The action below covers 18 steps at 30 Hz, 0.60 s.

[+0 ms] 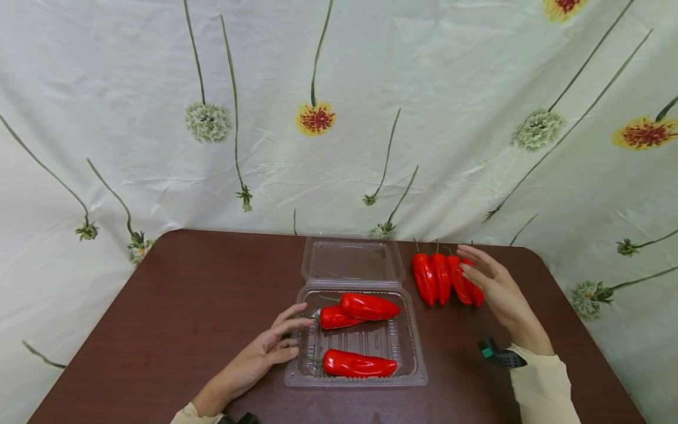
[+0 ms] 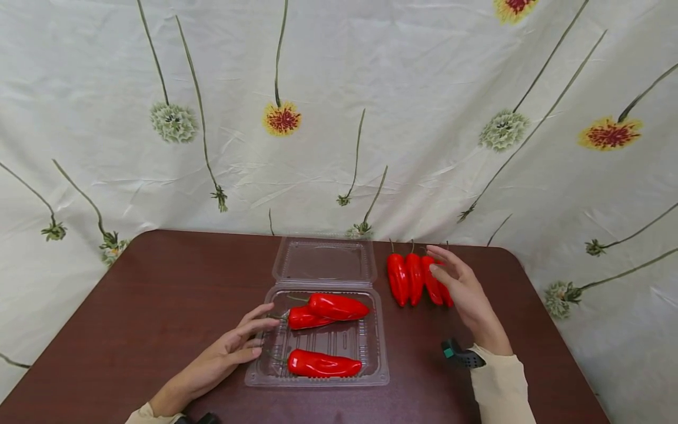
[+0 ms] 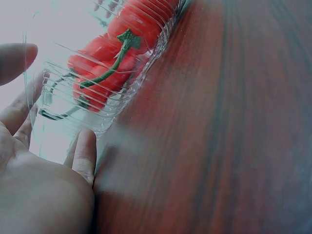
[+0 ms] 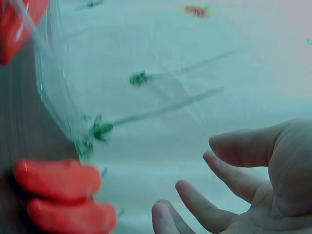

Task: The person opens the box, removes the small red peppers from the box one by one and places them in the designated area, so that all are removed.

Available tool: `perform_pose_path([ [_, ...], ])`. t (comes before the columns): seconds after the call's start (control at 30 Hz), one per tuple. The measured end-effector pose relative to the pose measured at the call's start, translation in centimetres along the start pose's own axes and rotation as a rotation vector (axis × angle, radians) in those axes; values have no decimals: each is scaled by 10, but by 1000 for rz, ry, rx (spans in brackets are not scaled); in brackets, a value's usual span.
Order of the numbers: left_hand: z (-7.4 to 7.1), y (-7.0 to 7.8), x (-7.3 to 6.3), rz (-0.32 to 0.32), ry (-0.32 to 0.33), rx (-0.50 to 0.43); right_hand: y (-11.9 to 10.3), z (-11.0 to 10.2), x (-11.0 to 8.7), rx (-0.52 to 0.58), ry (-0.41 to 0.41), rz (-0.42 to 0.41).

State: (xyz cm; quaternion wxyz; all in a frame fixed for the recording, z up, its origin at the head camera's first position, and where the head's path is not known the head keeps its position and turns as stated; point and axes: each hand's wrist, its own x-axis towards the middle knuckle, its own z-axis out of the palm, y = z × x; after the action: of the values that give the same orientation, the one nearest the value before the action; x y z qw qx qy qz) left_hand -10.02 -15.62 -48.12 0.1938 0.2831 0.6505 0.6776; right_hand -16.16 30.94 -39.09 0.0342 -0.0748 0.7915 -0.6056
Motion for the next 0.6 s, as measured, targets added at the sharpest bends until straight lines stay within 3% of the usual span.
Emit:
perform_pose_path([
  [0.27,0,-1,0,-12,-5,4,-20,33,-5,-121,-95,7],
  [0.6,-1,-1,0,-18,-3,9,-39,69,-19,-71,-247,-30],
])
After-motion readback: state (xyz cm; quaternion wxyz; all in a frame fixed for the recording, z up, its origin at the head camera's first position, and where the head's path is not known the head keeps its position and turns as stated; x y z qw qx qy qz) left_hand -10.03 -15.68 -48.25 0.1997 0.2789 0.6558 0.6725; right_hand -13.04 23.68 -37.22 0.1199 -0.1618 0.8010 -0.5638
